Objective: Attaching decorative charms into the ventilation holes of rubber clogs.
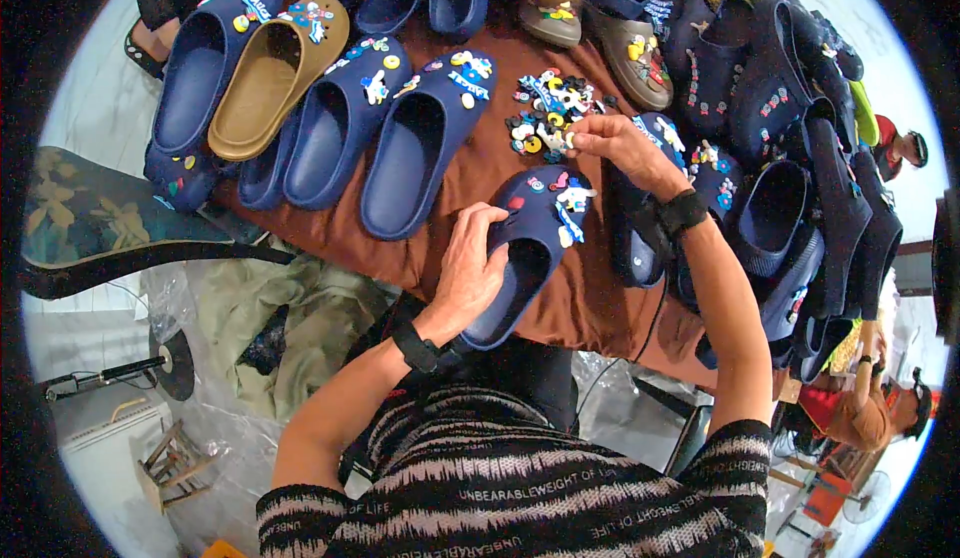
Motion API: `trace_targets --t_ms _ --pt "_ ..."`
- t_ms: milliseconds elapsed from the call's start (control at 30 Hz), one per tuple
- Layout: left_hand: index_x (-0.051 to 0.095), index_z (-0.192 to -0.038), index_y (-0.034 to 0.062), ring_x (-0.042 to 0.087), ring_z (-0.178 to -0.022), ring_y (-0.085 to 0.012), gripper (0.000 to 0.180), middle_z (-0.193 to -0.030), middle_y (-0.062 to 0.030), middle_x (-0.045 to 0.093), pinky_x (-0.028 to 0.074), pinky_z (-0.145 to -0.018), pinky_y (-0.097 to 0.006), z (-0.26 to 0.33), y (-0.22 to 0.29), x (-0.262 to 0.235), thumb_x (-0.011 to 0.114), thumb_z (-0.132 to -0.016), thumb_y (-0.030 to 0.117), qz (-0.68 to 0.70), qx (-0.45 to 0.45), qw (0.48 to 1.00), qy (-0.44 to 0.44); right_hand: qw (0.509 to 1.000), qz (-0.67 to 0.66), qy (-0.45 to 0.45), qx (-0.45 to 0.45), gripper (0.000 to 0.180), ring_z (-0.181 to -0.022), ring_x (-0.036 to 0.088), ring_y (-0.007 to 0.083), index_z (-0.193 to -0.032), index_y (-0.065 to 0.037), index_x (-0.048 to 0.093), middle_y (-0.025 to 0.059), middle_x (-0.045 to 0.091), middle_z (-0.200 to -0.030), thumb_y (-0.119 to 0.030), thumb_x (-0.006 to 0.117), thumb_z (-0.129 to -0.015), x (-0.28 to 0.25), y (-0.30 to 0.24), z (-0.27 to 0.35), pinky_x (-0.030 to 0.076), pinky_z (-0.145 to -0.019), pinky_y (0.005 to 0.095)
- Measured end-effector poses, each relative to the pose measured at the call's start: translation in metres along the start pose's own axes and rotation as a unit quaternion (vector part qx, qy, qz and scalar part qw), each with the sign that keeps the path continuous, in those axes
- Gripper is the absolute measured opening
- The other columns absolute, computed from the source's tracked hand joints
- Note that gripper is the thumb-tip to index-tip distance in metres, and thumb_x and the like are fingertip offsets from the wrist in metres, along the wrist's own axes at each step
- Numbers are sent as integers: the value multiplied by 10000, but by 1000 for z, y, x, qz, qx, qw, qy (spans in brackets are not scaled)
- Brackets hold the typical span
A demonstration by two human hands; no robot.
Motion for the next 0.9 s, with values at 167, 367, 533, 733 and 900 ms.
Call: trace_targets --t_ms 167,367,533,733,900 --pt "511 -1262 24 480 -1303 -376 452 -1304 -188 506 375 -1116 -414 1 -1 2 613 -826 -41 1 -10 1000 6 994 -109 -17 1 142 -808 597 81 -1010 -46 675 -17 681 -914 -184 671 -978 21 -4 2 488 -750 238" --pt "483 -1302 13 515 -1282 -341 486 -1291 -184 526 387 -1108 -410 0 -2 1 623 -838 -25 10 -38 999 10 998 -27 -52 -3 168 -855 609 82 -992 -22 668 -3 657 -903 -189 674 -978 32 -17 -3 506 -803 246" --pt "458 -1330 14 540 -1253 -334 527 -1265 -187 547 405 -1094 -414 1 -5 3 643 -839 -20 13 -33 999 28 980 155 -85 -94 144 -740 619 139 -880 -4 685 52 680 -762 -146 705 -888 59 -43 -10 504 -694 323" --pt "439 -1317 28 506 -1250 -402 542 -1280 -221 521 412 -1066 -458 2 -3 2 645 -820 -33 15 -39 999 22 957 239 -157 -56 147 -815 651 185 -946 0 705 94 714 -847 -122 716 -865 87 -59 -14 508 -756 335" --pt "444 -1320 21 518 -1251 -388 532 -1269 -213 531 412 -1072 -445 2 -2 2 649 -830 -20 14 -36 999 19 927 313 -196 -71 197 -840 679 279 -967 -7 717 142 713 -871 -161 732 -843 89 -55 -18 511 -751 388"
Point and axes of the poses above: each hand's wrist, its own z-axis away from the middle knuckle, its own x-axis out of the palm, y = z × x, the point moved 2 cm from there along -z, towards the middle knuckle
